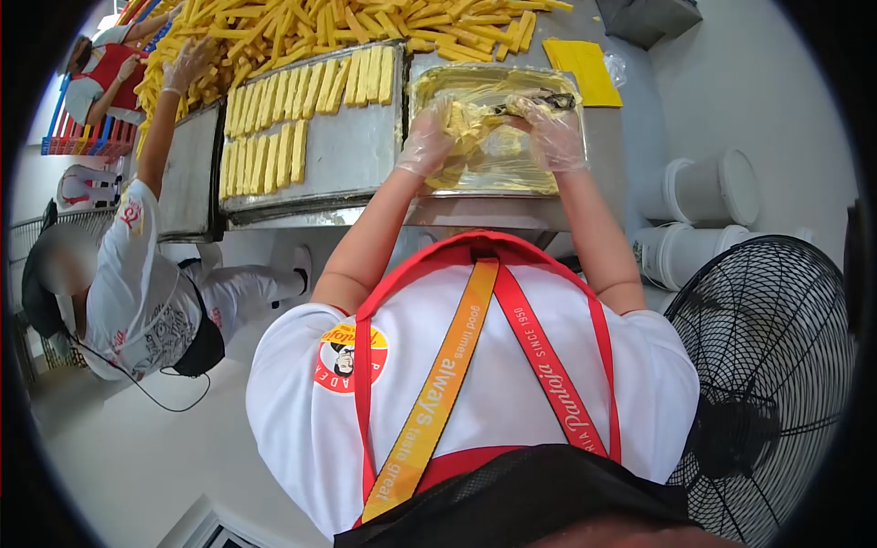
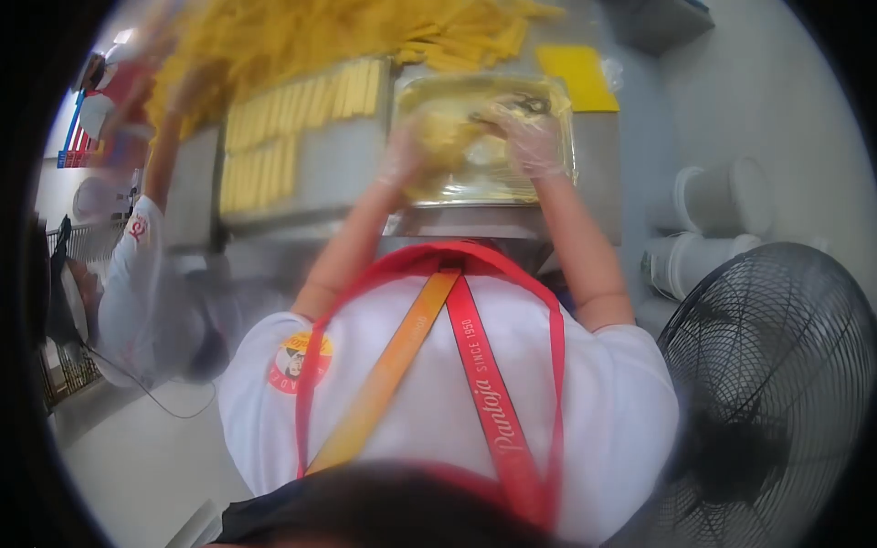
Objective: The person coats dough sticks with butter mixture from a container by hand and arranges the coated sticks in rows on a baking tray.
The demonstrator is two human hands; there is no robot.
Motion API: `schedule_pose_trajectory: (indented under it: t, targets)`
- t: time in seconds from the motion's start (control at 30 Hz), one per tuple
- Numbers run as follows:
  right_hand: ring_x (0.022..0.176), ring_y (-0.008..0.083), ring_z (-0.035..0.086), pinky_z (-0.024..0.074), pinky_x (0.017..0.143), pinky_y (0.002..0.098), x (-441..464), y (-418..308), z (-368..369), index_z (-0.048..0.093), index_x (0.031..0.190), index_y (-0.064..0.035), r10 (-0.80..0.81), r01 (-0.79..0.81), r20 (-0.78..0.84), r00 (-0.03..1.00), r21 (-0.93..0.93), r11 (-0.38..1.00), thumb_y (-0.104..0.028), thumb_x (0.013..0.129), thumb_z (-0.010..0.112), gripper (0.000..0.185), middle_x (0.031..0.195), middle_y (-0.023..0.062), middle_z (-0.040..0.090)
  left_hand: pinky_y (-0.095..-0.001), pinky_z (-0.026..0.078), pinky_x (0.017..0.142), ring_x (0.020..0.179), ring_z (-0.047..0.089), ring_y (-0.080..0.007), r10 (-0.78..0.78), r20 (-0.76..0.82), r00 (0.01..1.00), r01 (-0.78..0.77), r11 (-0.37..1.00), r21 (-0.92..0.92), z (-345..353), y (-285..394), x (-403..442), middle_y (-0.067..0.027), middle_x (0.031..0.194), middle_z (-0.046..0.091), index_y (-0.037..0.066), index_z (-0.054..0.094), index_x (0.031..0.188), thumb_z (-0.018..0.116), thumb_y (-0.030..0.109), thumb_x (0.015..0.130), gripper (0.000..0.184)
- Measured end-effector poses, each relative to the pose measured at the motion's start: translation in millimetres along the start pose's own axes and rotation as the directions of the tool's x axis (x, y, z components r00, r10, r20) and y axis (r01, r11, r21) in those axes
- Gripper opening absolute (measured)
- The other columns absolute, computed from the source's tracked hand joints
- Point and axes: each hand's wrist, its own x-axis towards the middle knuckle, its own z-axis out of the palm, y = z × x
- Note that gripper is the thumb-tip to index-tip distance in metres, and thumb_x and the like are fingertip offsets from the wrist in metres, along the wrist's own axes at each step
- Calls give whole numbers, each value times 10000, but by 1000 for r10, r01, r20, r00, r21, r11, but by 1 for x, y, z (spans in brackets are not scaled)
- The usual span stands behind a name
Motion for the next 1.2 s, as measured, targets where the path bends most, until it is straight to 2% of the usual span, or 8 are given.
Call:
schedule_pose_trajectory:
  t: [0.2, 0.33, 0.37, 0.43, 0.6, 0.87, 1.03, 1.2]
  targets:
    - [785, 220, 658, 602, 684, 331, 16, -4, -13, 524, 1060, -9, 159, -185, -259, 953, -80, 980, 29, 819, 649, 275, 931, 98, 604, -429, 459, 923, 1059, 565, -405, 1, -96, 995, -7, 998, -64, 5, -1, -11, -256, 1142, 594, 17, 501, 1292, 657, 63, 739, 576]
    - [800, 209, 651, 579, 663, 345, 7, -6, 3, 584, 995, -29, -74, 94, 72, 995, -341, 935, -4, 824, 656, 188, 916, 75, 613, -438, 467, 909, 1038, 573, -408, 7, -65, 998, -7, 1000, 3, 11, -7, -9, -257, 1126, 599, 20, 508, 1286, 656, 65, 741, 566]
    - [821, 195, 639, 540, 689, 334, -2, -11, 16, 610, 1002, -39, 41, -38, 38, 998, -83, 996, -62, 834, 664, 178, 916, 42, 616, -441, 472, 899, 1025, 579, -410, 1, -54, 999, -1, 1000, -11, 8, -4, -8, -257, 1116, 603, 23, 512, 1283, 655, 67, 741, 562]
    - [810, 190, 638, 529, 679, 318, 19, 26, -26, 619, 989, -37, -198, 267, 186, 962, -512, 816, -88, 830, 684, 179, 924, 36, 615, -449, 480, 873, 992, 590, -412, -6, -46, 999, 6, 1000, 0, 8, -5, -9, -259, 1084, 611, 31, 518, 1276, 648, 66, 743, 550]
    - [813, 144, 623, 519, 727, 304, 21, 10, -38, 615, 969, -10, 47, -104, -185, 982, -316, 943, -79, 784, 735, 231, 898, 38, 628, -464, 489, 813, 911, 607, -423, 4, -103, 995, -2, 1000, 17, 8, -6, -7, -268, 981, 627, 28, 577, 1190, 626, 73, 753, 442]
    - [862, 125, 611, 487, 790, 273, -11, 6, -4, 631, 956, -25, -128, 187, 146, 981, -539, 821, -140, 759, 780, 273, 912, 70, 667, -451, 492, 805, 896, 613, -418, -44, -4, 999, 44, 991, 123, 15, -21, -7, -271, 921, 636, -1, 661, 955, 627, 140, 755, 247]
    - [813, 166, 626, 499, 756, 292, 2, -17, -37, 633, 980, -16, -209, 104, -92, 974, -636, 765, -64, 787, 734, 223, 911, 73, 674, -444, 494, 794, 875, 628, -393, -217, -76, 973, 213, 975, -63, 4, -5, -12, -250, 908, 651, 18, 676, 945, 645, 172, 744, 254]
    - [814, 178, 631, 501, 753, 311, -4, 2, -44, 633, 994, -18, -304, 45, -85, 949, -916, 398, -111, 782, 731, 251, 890, 94, 676, -431, 497, 802, 847, 634, -386, -246, -62, 967, 241, 967, -80, -9, 0, -21, -235, 873, 660, 32, 683, 953, 643, 179, 749, 255]
